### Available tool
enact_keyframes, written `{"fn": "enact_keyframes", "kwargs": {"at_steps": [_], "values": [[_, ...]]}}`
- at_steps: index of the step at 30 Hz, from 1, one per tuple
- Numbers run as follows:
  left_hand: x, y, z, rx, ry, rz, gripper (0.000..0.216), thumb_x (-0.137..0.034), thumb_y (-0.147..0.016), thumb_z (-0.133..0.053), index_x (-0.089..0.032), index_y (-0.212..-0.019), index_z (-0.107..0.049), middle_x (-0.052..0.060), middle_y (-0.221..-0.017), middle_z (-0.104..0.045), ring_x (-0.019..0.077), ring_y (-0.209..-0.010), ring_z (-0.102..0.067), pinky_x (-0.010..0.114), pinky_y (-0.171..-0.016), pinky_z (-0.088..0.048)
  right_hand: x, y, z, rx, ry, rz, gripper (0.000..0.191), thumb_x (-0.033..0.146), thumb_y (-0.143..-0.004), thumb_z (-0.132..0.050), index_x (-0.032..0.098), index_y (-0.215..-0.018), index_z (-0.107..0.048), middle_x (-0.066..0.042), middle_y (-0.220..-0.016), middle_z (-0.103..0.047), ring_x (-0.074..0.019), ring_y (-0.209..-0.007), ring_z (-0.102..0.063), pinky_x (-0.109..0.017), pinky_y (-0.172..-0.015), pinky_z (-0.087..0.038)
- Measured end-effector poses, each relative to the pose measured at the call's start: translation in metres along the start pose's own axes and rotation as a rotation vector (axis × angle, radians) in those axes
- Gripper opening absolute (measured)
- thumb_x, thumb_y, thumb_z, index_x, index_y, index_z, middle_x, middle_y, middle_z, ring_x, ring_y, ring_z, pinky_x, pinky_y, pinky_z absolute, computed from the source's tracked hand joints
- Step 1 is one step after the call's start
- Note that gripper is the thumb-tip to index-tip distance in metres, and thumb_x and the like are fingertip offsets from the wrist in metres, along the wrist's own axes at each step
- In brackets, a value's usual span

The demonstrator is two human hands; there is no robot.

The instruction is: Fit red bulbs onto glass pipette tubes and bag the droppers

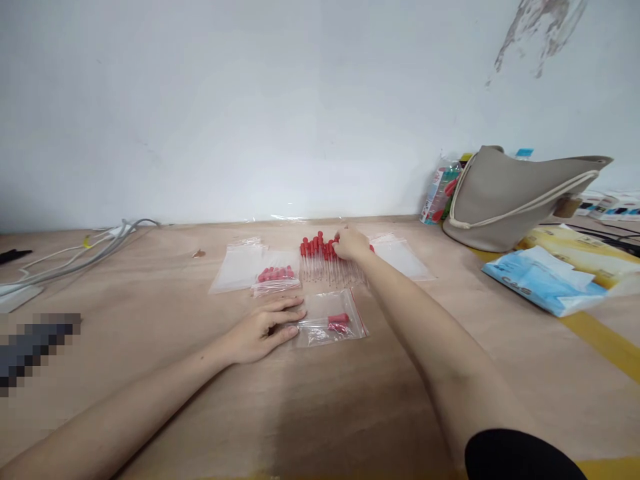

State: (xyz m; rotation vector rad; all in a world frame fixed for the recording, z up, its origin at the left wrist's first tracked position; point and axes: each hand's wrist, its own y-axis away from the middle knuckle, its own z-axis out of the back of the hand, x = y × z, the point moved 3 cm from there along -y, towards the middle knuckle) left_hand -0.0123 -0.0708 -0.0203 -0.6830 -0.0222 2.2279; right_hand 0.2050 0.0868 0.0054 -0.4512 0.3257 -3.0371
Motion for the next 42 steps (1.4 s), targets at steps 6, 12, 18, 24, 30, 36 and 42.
{"fn": "enact_keyframes", "kwargs": {"at_steps": [6, 12, 18, 24, 30, 36, 42], "values": [[-0.001, 0.000, -0.001, -0.008, -0.018, 0.001, 0.036, -0.038, -0.086, -0.047, -0.024, -0.118, -0.055, 0.007, -0.131, -0.046, 0.0217, -0.120, -0.044, 0.040, -0.100, -0.036, -0.015, 0.011, 0.026, -0.237, -0.651, -0.020, 0.016, 0.025, -0.075, -0.052, 0.019, -0.089, -0.045, -0.004, -0.083, -0.060, -0.0135, -0.069, -0.056, -0.027, -0.063, -0.044], [-0.001, -0.001, 0.000, -0.013, -0.029, 0.003, 0.036, -0.037, -0.085, -0.048, -0.024, -0.118, -0.055, 0.007, -0.131, -0.046, 0.0219, -0.120, -0.044, 0.042, -0.100, -0.037, -0.052, 0.081, 0.033, -0.392, -1.159, -0.067, 0.028, 0.035, -0.074, -0.055, 0.023, -0.087, -0.035, 0.007, -0.058, -0.053, -0.0083, -0.043, -0.047, -0.019, -0.040, -0.035], [0.000, -0.001, -0.001, -0.009, -0.032, 0.011, 0.035, -0.037, -0.085, -0.048, -0.024, -0.117, -0.055, 0.007, -0.131, -0.046, 0.0219, -0.120, -0.043, 0.042, -0.100, -0.036, -0.065, 0.126, -0.001, -0.201, -1.468, -0.360, 0.030, 0.030, -0.069, -0.062, 0.023, -0.083, -0.037, 0.005, -0.060, -0.058, -0.0085, -0.045, -0.054, -0.019, -0.043, -0.042], [-0.002, 0.000, 0.002, -0.044, -0.005, -0.013, 0.052, -0.035, -0.084, -0.050, -0.023, -0.132, -0.034, 0.008, -0.131, -0.046, 0.0221, -0.121, -0.041, 0.043, -0.101, -0.035, -0.047, 0.138, -0.010, 0.125, -1.568, -0.339, 0.027, 0.026, -0.066, -0.068, 0.021, -0.078, -0.044, -0.001, -0.073, -0.064, -0.0148, -0.068, -0.064, -0.029, -0.064, -0.051], [-0.002, -0.001, 0.002, -0.052, -0.013, -0.013, 0.052, -0.034, -0.083, -0.051, -0.022, -0.131, -0.033, 0.009, -0.133, -0.044, 0.0225, -0.122, -0.040, 0.041, -0.101, -0.034, -0.044, 0.143, -0.012, 0.315, -1.170, -0.041, 0.033, 0.037, -0.059, -0.073, 0.019, -0.076, -0.051, 0.004, -0.067, -0.058, -0.0052, -0.049, -0.045, -0.020, -0.047, -0.035], [-0.001, 0.000, 0.001, -0.061, -0.050, -0.023, 0.049, -0.036, -0.084, -0.050, -0.022, -0.129, -0.036, 0.009, -0.132, -0.044, 0.0236, -0.121, -0.041, 0.043, -0.100, -0.035, -0.035, 0.139, -0.009, 0.259, -0.862, 0.161, 0.029, 0.043, -0.062, -0.068, 0.016, -0.070, -0.061, 0.001, -0.069, -0.054, -0.0050, -0.047, -0.036, -0.020, -0.042, -0.026], [-0.003, -0.001, 0.003, -0.065, -0.034, -0.013, 0.042, -0.034, -0.083, -0.051, -0.021, -0.122, -0.041, 0.009, -0.125, -0.050, 0.0230, -0.114, -0.046, 0.041, -0.096, -0.038, -0.026, 0.143, -0.004, 0.143, -0.792, 0.333, 0.018, 0.037, -0.073, -0.059, 0.023, -0.072, -0.070, -0.003, -0.083, -0.054, -0.0117, -0.067, -0.049, -0.024, -0.058, -0.041]]}}
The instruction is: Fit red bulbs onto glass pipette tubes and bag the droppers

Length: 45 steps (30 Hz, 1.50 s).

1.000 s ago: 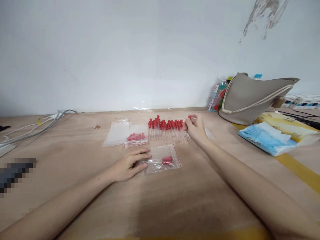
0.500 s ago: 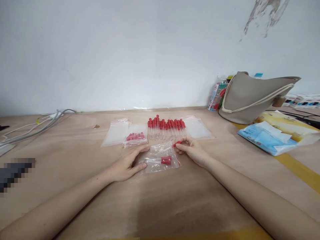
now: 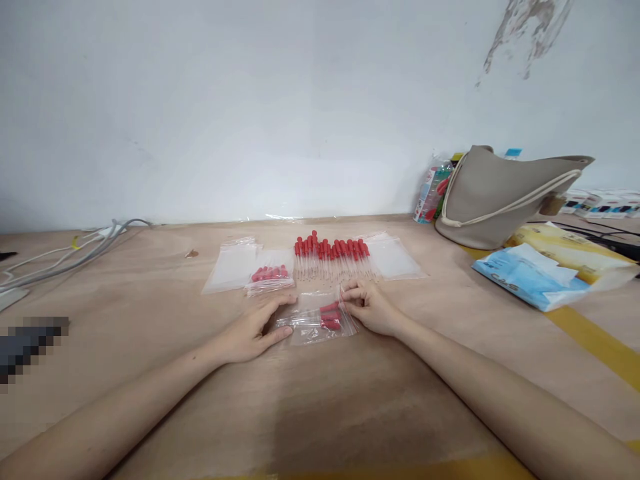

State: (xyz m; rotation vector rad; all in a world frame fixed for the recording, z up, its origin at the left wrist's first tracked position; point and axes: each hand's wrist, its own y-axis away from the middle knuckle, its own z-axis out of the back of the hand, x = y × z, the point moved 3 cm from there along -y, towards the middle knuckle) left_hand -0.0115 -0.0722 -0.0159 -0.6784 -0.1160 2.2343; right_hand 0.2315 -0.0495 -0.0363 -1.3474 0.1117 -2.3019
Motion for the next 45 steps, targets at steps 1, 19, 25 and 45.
{"fn": "enact_keyframes", "kwargs": {"at_steps": [1, 19, 25, 45], "values": [[0.000, 0.000, 0.000, -0.001, 0.007, 0.002, 0.038, -0.034, -0.083, -0.051, -0.021, -0.119, -0.043, 0.008, -0.122, -0.051, 0.0224, -0.112, -0.048, 0.040, -0.095, -0.039, 0.000, 0.001, 0.000, -0.001, -0.009, 0.017, 0.016, 0.036, -0.072, -0.060, 0.024, -0.072, -0.070, -0.003, -0.084, -0.054, -0.0131, -0.073, -0.051, -0.026, -0.063, -0.042], [-0.003, 0.000, 0.002, 0.011, 0.072, 0.009, 0.014, -0.032, -0.083, -0.051, -0.020, -0.089, -0.049, 0.008, -0.123, -0.052, 0.0206, -0.112, -0.048, 0.036, -0.093, -0.039, -0.032, -0.102, 0.063, -0.330, 0.698, -0.210, 0.028, 0.030, -0.075, -0.054, 0.017, -0.096, -0.066, -0.009, -0.097, -0.060, -0.0194, -0.081, -0.057, -0.032, -0.074, -0.043], [-0.004, 0.000, 0.003, 0.009, 0.062, 0.001, 0.017, -0.032, -0.083, -0.051, -0.020, -0.095, -0.051, 0.009, -0.122, -0.052, 0.0212, -0.111, -0.049, 0.036, -0.092, -0.040, -0.034, -0.119, 0.046, -0.200, 0.796, -0.246, 0.030, 0.036, -0.079, -0.048, 0.022, -0.098, -0.067, -0.010, -0.110, -0.051, -0.0197, -0.087, -0.056, -0.033, -0.079, -0.042], [0.002, 0.000, -0.002, 0.054, 0.043, 0.005, 0.034, -0.034, -0.086, -0.047, -0.027, -0.119, -0.054, 0.005, -0.133, -0.045, 0.0223, -0.121, -0.043, 0.042, -0.100, -0.036, -0.026, -0.010, 0.029, -0.714, -0.558, -0.322, 0.030, 0.044, -0.070, -0.059, 0.023, -0.076, -0.038, 0.004, -0.063, -0.056, -0.0097, -0.049, -0.052, -0.022, -0.045, -0.041]]}}
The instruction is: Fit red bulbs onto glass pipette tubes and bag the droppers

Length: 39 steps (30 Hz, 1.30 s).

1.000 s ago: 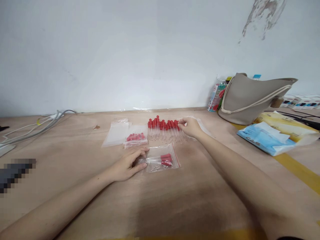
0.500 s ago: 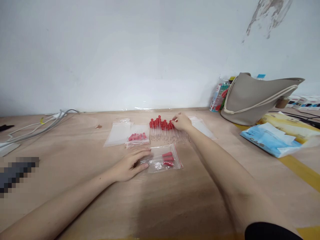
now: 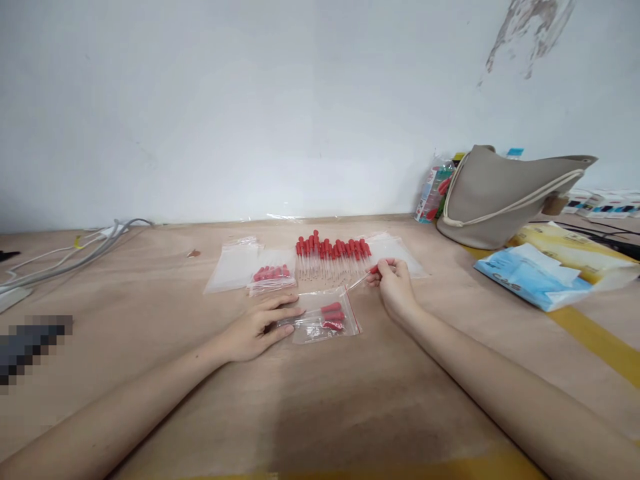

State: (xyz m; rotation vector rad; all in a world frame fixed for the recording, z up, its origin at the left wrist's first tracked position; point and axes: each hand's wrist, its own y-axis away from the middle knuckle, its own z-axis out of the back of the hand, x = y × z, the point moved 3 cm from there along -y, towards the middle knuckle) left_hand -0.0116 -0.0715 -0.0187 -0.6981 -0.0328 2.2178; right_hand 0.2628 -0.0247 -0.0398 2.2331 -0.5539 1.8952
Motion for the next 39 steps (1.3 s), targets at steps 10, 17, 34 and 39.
{"fn": "enact_keyframes", "kwargs": {"at_steps": [10, 17, 34, 39], "values": [[0.000, 0.001, 0.000, 0.010, -0.020, 0.009, 0.035, -0.034, -0.086, -0.047, -0.027, -0.119, -0.054, 0.006, -0.133, -0.044, 0.0224, -0.121, -0.042, 0.042, -0.101, -0.036, 0.005, -0.006, 0.016, -0.151, -0.051, 0.039, 0.028, 0.041, -0.072, -0.059, 0.023, -0.077, -0.038, 0.005, -0.063, -0.056, -0.0069, -0.045, -0.047, -0.019, -0.042, -0.038], [0.000, 0.000, 0.000, 0.009, -0.026, 0.019, 0.035, -0.035, -0.086, -0.047, -0.026, -0.119, -0.054, 0.006, -0.133, -0.044, 0.0225, -0.121, -0.042, 0.042, -0.101, -0.035, -0.007, 0.014, -0.005, 0.015, -0.122, -0.101, 0.027, 0.036, -0.071, -0.061, 0.023, -0.079, -0.038, 0.005, -0.063, -0.056, -0.0095, -0.051, -0.055, -0.022, -0.049, -0.046], [-0.002, 0.000, 0.002, -0.045, -0.068, -0.014, 0.046, -0.036, -0.085, -0.049, -0.022, -0.127, -0.042, 0.007, -0.130, -0.047, 0.0220, -0.121, -0.041, 0.041, -0.101, -0.034, -0.003, 0.030, -0.017, 0.464, 0.062, -0.222, 0.034, 0.037, -0.056, -0.074, 0.018, -0.073, -0.052, 0.001, -0.069, -0.063, -0.0101, -0.062, -0.059, -0.025, -0.063, -0.048], [-0.002, 0.000, 0.002, -0.037, -0.077, -0.001, 0.046, -0.036, -0.084, -0.049, -0.022, -0.127, -0.042, 0.008, -0.130, -0.047, 0.0219, -0.120, -0.042, 0.040, -0.101, -0.035, -0.011, 0.029, -0.020, 0.645, 0.366, -0.049, 0.027, 0.038, -0.060, -0.070, 0.016, -0.072, -0.060, 0.004, -0.052, -0.053, -0.0078, -0.048, -0.046, -0.022, -0.047, -0.038]]}}
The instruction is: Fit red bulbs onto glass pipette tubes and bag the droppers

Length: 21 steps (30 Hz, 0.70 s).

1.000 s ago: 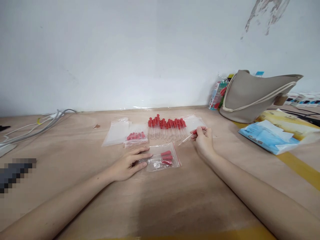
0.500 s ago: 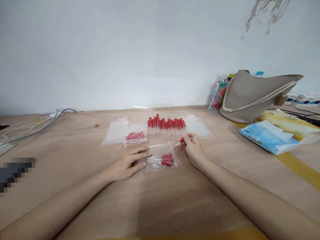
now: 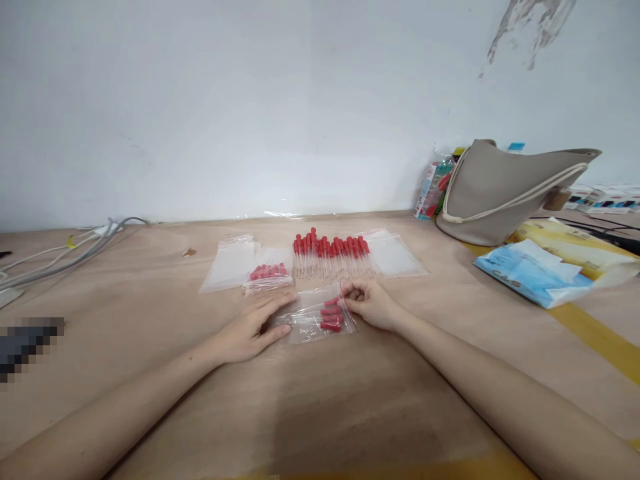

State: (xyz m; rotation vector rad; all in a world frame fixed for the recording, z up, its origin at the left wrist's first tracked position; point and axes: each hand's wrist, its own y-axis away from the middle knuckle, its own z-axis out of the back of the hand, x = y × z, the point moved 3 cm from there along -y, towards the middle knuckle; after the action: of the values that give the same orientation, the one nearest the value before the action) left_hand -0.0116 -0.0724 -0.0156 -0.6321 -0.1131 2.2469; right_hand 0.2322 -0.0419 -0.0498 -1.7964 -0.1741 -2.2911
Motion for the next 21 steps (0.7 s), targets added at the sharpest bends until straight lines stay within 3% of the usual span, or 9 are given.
{"fn": "enact_keyframes", "kwargs": {"at_steps": [2, 5, 7, 9, 15, 18, 21], "values": [[0.000, 0.000, 0.000, 0.004, -0.005, 0.002, 0.045, -0.036, -0.085, -0.049, -0.021, -0.126, -0.042, 0.008, -0.130, -0.047, 0.0214, -0.120, -0.042, 0.039, -0.101, -0.034, 0.001, -0.002, -0.003, -0.026, 0.088, 0.087, 0.024, 0.039, -0.066, -0.065, 0.016, -0.072, -0.063, 0.003, -0.057, -0.053, -0.0087, -0.051, -0.047, -0.023, -0.048, -0.039], [0.000, 0.000, -0.001, 0.001, -0.001, -0.005, 0.045, -0.035, -0.085, -0.049, -0.022, -0.127, -0.042, 0.007, -0.130, -0.047, 0.0210, -0.120, -0.042, 0.039, -0.101, -0.034, 0.009, -0.003, -0.009, 0.018, 0.166, 0.234, 0.024, 0.038, -0.073, -0.056, 0.017, -0.069, -0.066, -0.003, -0.079, -0.058, -0.0129, -0.069, -0.055, -0.027, -0.063, -0.046], [0.000, -0.001, -0.001, -0.004, 0.014, -0.010, 0.044, -0.035, -0.085, -0.048, -0.022, -0.126, -0.042, 0.008, -0.129, -0.047, 0.0213, -0.119, -0.043, 0.039, -0.100, -0.035, 0.015, -0.003, -0.010, 0.130, 0.205, 0.258, 0.024, 0.037, -0.075, -0.053, 0.018, -0.072, -0.067, -0.004, -0.088, -0.059, -0.0145, -0.077, -0.057, -0.029, -0.070, -0.047], [-0.001, -0.001, 0.000, -0.013, 0.034, -0.012, 0.039, -0.034, -0.084, -0.049, -0.022, -0.121, -0.044, 0.008, -0.126, -0.050, 0.0214, -0.115, -0.046, 0.039, -0.098, -0.037, 0.018, -0.006, -0.003, 0.161, 0.244, 0.217, 0.023, 0.037, -0.074, -0.053, 0.018, -0.077, -0.066, -0.003, -0.084, -0.060, -0.0142, -0.074, -0.057, -0.028, -0.068, -0.047], [-0.003, 0.000, 0.001, -0.015, 0.080, 0.005, 0.021, -0.031, -0.083, -0.051, -0.020, -0.100, -0.048, 0.008, -0.118, -0.053, 0.0214, -0.107, -0.050, 0.038, -0.093, -0.039, 0.026, -0.040, 0.037, -0.266, 0.573, 0.106, 0.017, 0.029, -0.072, -0.055, 0.016, -0.075, -0.065, -0.001, -0.065, -0.063, -0.0119, -0.056, -0.051, -0.025, -0.058, -0.042], [-0.003, 0.000, 0.001, -0.011, 0.099, 0.015, 0.019, -0.030, -0.083, -0.050, -0.020, -0.098, -0.047, 0.008, -0.118, -0.053, 0.0216, -0.106, -0.050, 0.038, -0.090, -0.040, 0.031, -0.066, 0.043, -0.378, 0.714, 0.136, 0.016, 0.024, -0.071, -0.053, 0.016, -0.080, -0.065, -0.002, -0.072, -0.065, -0.0126, -0.063, -0.054, -0.024, -0.063, -0.041], [-0.002, 0.000, 0.002, -0.010, 0.104, 0.030, 0.017, -0.031, -0.083, -0.050, -0.019, -0.094, -0.046, 0.009, -0.117, -0.053, 0.0214, -0.104, -0.051, 0.036, -0.088, -0.041, 0.035, -0.089, 0.039, -0.428, 0.831, 0.104, 0.021, 0.029, -0.073, -0.053, 0.017, -0.086, -0.065, -0.004, -0.077, -0.065, -0.0153, -0.071, -0.057, -0.025, -0.066, -0.041]]}}
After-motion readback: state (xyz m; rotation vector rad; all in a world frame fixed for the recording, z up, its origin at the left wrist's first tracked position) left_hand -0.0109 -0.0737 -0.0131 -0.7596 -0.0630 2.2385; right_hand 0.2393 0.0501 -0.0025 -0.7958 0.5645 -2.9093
